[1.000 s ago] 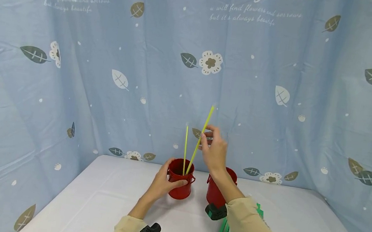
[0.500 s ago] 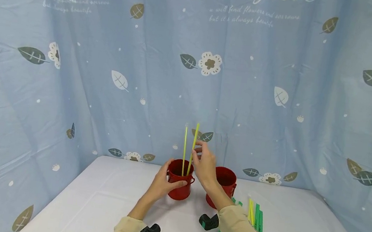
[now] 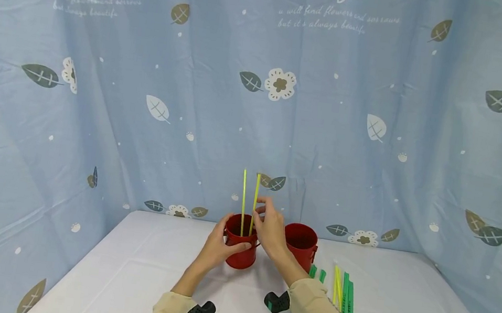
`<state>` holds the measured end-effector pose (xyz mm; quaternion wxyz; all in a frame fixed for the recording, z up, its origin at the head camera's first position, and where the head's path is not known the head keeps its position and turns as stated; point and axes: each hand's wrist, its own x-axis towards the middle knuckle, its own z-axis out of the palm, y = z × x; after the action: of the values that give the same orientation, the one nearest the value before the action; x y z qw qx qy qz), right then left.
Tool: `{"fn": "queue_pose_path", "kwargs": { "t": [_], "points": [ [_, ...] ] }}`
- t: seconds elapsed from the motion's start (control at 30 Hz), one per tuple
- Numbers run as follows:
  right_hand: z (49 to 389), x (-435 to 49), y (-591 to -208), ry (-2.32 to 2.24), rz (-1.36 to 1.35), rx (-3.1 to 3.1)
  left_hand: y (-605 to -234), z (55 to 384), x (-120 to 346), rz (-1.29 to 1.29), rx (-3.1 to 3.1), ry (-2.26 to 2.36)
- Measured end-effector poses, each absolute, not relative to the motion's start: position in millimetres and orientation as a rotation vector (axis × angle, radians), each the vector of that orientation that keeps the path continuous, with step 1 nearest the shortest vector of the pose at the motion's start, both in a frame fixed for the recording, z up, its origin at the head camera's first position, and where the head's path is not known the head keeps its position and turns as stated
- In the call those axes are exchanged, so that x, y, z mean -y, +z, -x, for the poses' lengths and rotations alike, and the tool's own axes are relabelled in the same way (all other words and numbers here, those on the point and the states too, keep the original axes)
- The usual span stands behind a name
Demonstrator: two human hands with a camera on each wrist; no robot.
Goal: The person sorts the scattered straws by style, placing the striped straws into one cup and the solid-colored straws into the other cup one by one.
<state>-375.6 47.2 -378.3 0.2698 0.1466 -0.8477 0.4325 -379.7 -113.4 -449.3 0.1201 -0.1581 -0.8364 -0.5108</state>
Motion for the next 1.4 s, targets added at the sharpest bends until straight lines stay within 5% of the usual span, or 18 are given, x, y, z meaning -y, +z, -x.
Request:
{"fn": "queue_pose_path", "kwargs": {
  "t": [0.63,1.4],
  "points": [
    [371,-53,-380,1.15,-0.423,2.305,-452,378,114,0.475,2.422,-1.509],
    [302,-144,-377,1.508,-0.617,2.385,-450,380,116,0.503,2.411,-1.478]
  ]
}}
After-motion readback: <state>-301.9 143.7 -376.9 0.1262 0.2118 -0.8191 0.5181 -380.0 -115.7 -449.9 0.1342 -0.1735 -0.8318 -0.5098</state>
